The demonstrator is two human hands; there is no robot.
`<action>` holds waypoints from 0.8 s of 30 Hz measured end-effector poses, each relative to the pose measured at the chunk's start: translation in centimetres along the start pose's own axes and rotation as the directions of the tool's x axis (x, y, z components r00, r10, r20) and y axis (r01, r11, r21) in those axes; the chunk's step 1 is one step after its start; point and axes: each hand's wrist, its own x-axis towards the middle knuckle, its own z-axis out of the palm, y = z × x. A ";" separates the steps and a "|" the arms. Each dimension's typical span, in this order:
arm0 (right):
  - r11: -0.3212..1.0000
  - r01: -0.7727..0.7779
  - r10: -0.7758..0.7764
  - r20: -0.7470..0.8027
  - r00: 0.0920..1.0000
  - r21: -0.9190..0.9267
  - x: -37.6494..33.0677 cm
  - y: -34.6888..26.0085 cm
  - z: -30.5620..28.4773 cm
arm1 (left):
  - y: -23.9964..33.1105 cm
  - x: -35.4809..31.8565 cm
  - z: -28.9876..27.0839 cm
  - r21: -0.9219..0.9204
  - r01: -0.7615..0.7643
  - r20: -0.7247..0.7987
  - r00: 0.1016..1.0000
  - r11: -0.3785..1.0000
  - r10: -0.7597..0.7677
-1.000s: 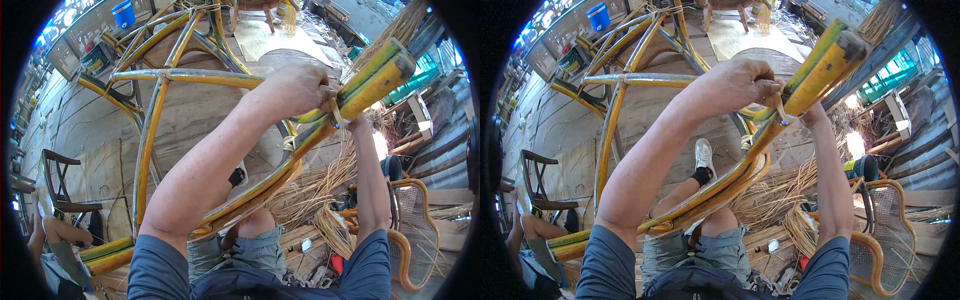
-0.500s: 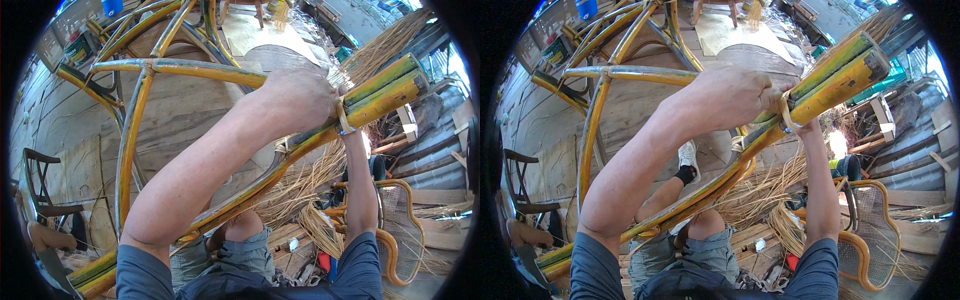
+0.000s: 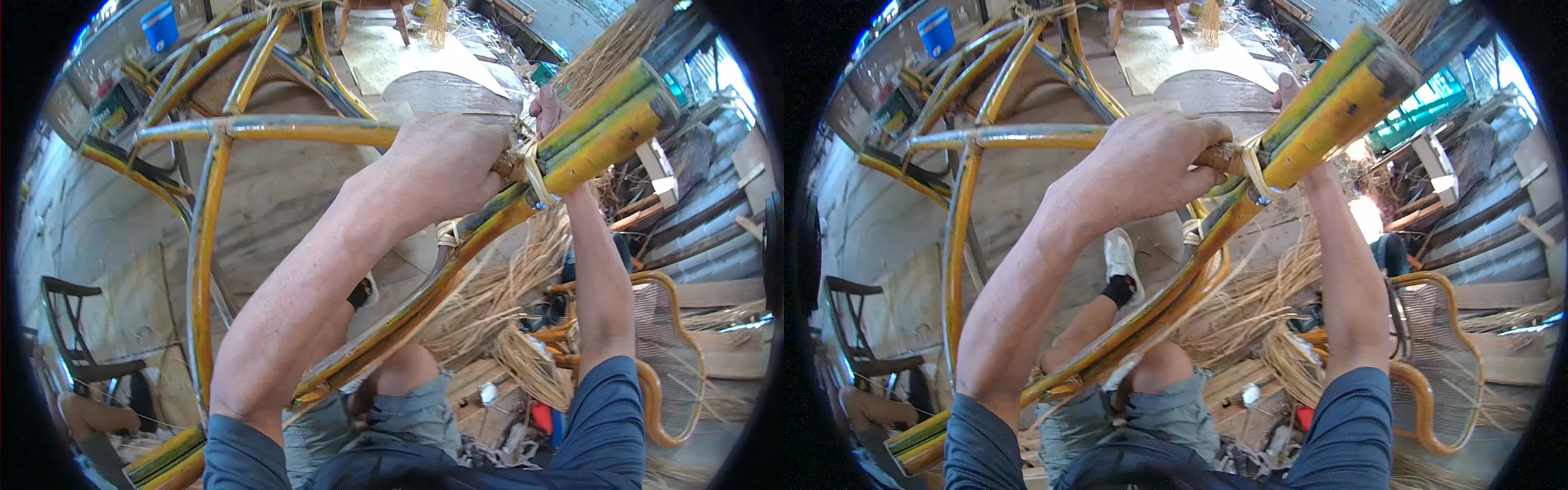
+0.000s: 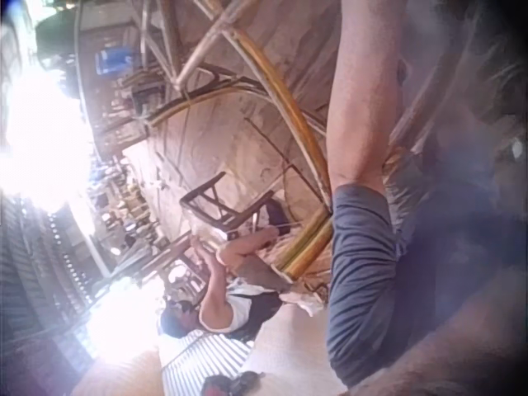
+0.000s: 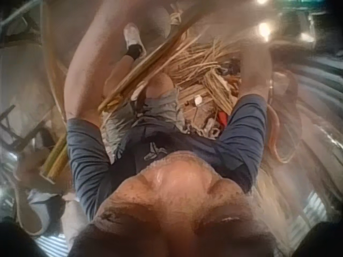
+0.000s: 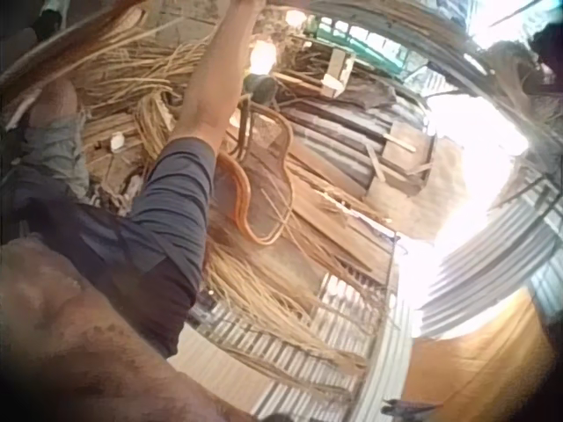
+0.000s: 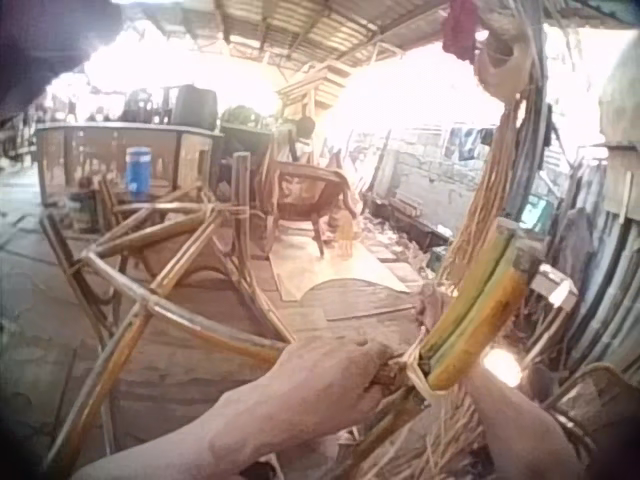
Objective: Tying and assembling bamboo furniture parts using natural fiber strips and tools.
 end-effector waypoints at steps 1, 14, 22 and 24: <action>0.909 -0.152 0.117 0.113 0.987 0.387 -0.1 2.1 -0.2 | -0.3 0.1 0.2 0.000 -0.002 -0.004 1.000 1.000 0.002; 0.955 0.229 -0.287 0.388 0.876 0.188 -6.4 -0.6 -3.7 | 0.2 -4.6 -3.1 -0.327 0.304 0.096 0.953 0.895 -0.288; 0.852 0.428 -0.497 0.205 0.844 0.303 -8.2 0.0 -1.4 | 4.5 -3.0 -0.8 -0.182 0.375 -0.281 0.866 0.909 -0.413; 0.825 0.435 -0.509 0.141 0.849 0.360 -8.2 0.7 -1.0 | 4.2 -3.5 -1.2 -0.356 0.311 -0.202 0.895 0.881 -0.398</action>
